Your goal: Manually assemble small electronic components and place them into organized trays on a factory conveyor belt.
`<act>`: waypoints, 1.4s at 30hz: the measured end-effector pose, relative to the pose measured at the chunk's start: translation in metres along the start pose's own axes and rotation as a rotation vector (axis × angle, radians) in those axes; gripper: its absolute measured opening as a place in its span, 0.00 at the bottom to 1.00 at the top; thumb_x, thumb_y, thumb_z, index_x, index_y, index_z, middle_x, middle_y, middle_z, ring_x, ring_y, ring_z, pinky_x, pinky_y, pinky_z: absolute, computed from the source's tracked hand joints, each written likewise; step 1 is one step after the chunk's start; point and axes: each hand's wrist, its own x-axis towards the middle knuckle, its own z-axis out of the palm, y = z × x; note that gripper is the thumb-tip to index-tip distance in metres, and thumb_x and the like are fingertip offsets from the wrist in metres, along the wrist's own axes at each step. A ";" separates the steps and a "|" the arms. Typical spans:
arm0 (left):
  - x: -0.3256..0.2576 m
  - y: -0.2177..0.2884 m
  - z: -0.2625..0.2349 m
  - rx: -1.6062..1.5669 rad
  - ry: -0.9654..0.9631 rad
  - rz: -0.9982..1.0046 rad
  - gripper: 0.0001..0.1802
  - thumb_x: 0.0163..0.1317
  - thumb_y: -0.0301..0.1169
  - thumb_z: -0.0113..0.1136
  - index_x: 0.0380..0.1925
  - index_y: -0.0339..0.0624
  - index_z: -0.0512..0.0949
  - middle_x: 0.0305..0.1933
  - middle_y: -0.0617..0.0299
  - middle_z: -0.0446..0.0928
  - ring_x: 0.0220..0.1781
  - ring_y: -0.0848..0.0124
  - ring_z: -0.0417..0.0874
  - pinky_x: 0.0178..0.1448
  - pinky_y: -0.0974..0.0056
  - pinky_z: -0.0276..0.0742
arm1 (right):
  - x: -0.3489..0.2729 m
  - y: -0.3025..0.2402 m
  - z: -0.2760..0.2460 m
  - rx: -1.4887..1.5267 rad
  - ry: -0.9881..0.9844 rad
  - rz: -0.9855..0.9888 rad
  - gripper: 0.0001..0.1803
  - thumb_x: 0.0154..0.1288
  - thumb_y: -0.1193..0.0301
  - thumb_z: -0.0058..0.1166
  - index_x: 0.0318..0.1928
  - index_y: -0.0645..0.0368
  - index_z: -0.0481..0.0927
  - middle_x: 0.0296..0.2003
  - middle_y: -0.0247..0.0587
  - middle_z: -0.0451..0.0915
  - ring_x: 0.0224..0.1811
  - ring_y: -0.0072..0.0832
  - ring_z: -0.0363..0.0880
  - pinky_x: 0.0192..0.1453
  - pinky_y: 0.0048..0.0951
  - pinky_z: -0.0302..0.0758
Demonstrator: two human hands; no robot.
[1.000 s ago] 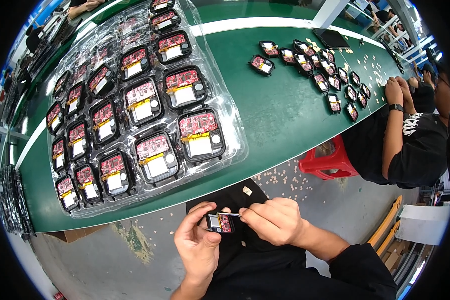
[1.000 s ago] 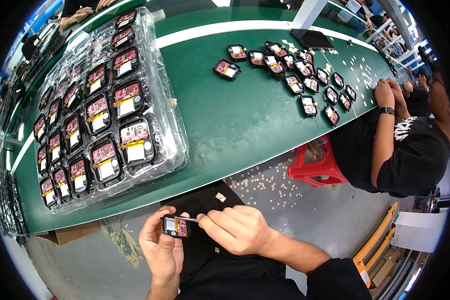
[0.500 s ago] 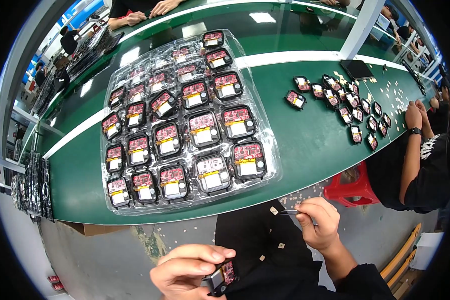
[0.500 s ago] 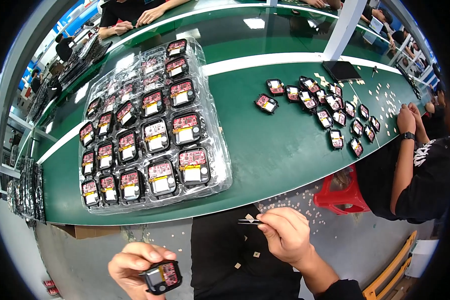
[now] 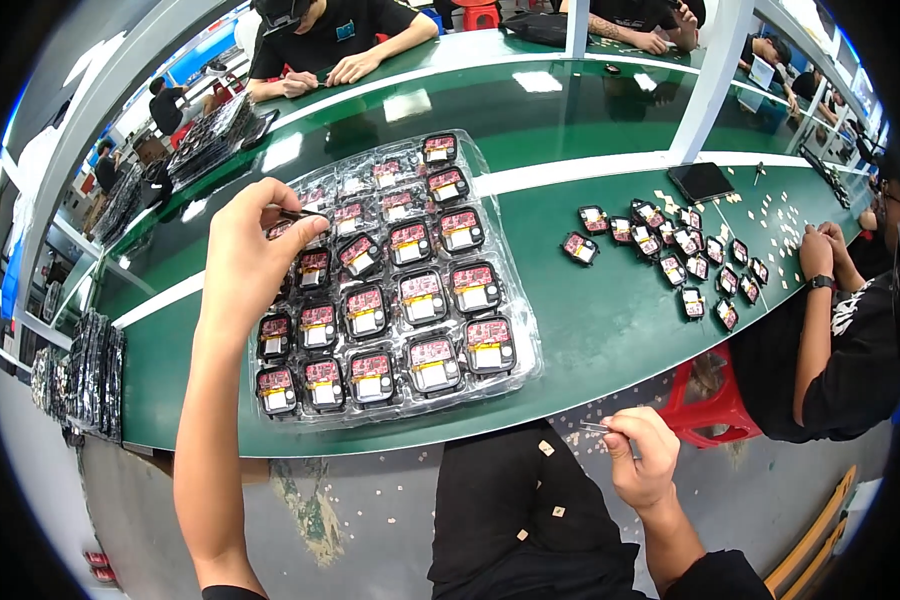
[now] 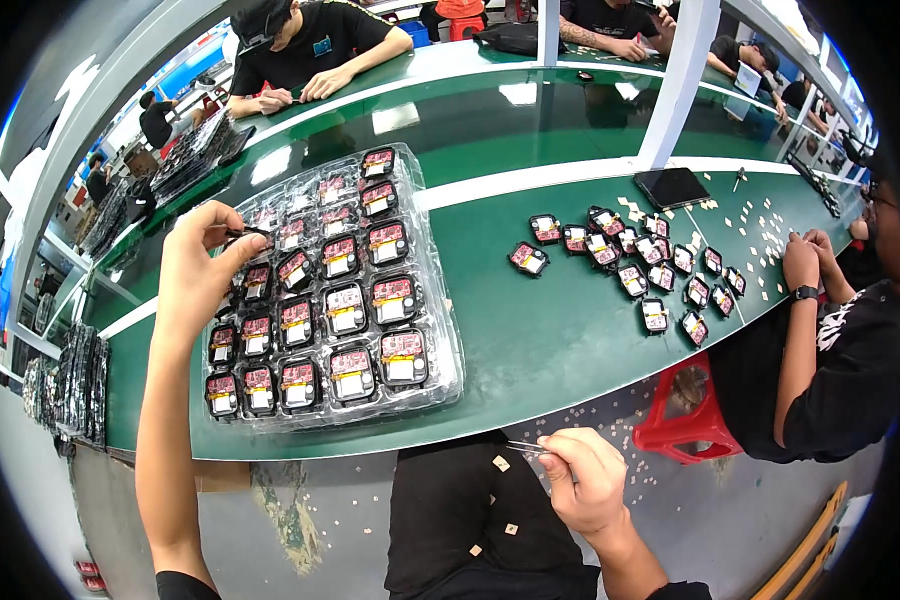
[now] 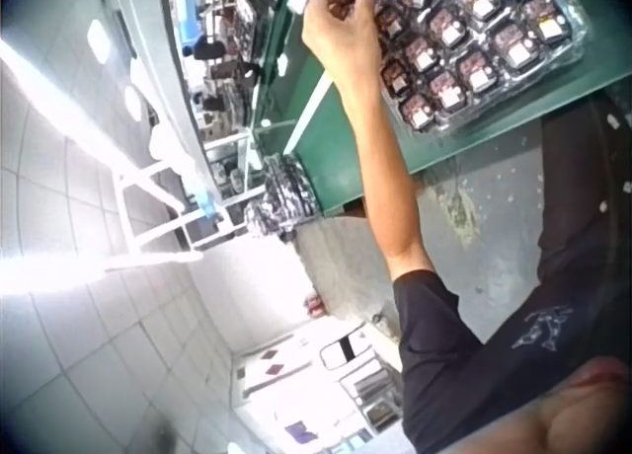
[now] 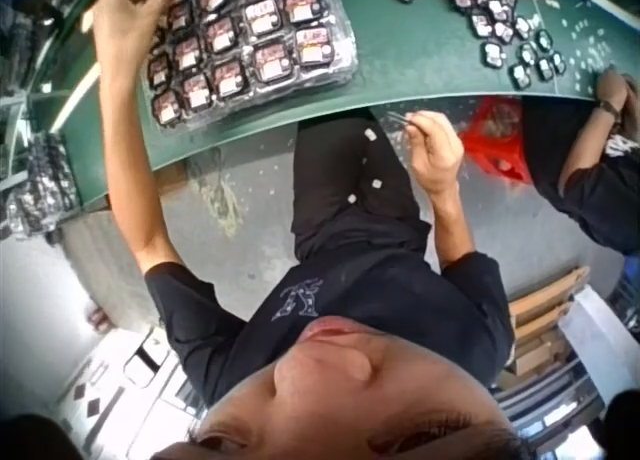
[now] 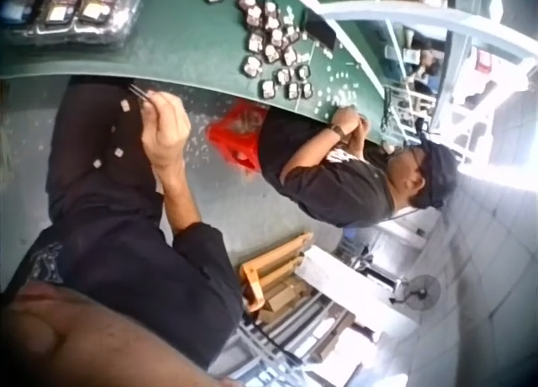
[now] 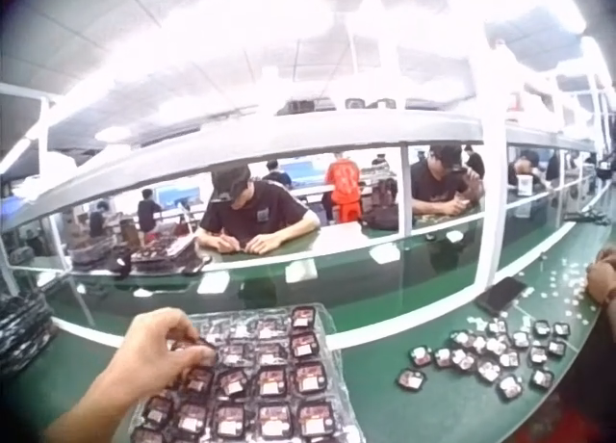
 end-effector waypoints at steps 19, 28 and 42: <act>0.009 -0.007 0.009 0.095 -0.223 0.143 0.09 0.65 0.25 0.65 0.36 0.26 0.85 0.39 0.46 0.85 0.40 0.54 0.87 0.50 0.58 0.79 | 0.055 0.082 -0.079 -0.672 0.373 0.466 0.20 0.68 0.68 0.64 0.56 0.65 0.79 0.54 0.54 0.77 0.49 0.53 0.84 0.52 0.48 0.80; -0.008 -0.003 -0.009 -0.267 0.033 -0.070 0.13 0.72 0.28 0.61 0.51 0.32 0.83 0.50 0.55 0.85 0.55 0.74 0.83 0.60 0.69 0.75 | 0.050 0.104 -0.090 -0.605 0.313 0.471 0.18 0.68 0.71 0.64 0.54 0.67 0.79 0.47 0.51 0.80 0.48 0.44 0.83 0.54 0.40 0.78; -0.232 0.105 0.110 -1.277 -0.425 -0.358 0.35 0.64 0.34 0.75 0.67 0.31 0.73 0.67 0.45 0.73 0.65 0.55 0.81 0.65 0.56 0.81 | 0.006 -0.018 0.013 0.266 -0.108 0.075 0.33 0.47 0.67 0.84 0.52 0.66 0.80 0.45 0.53 0.85 0.43 0.39 0.87 0.44 0.32 0.84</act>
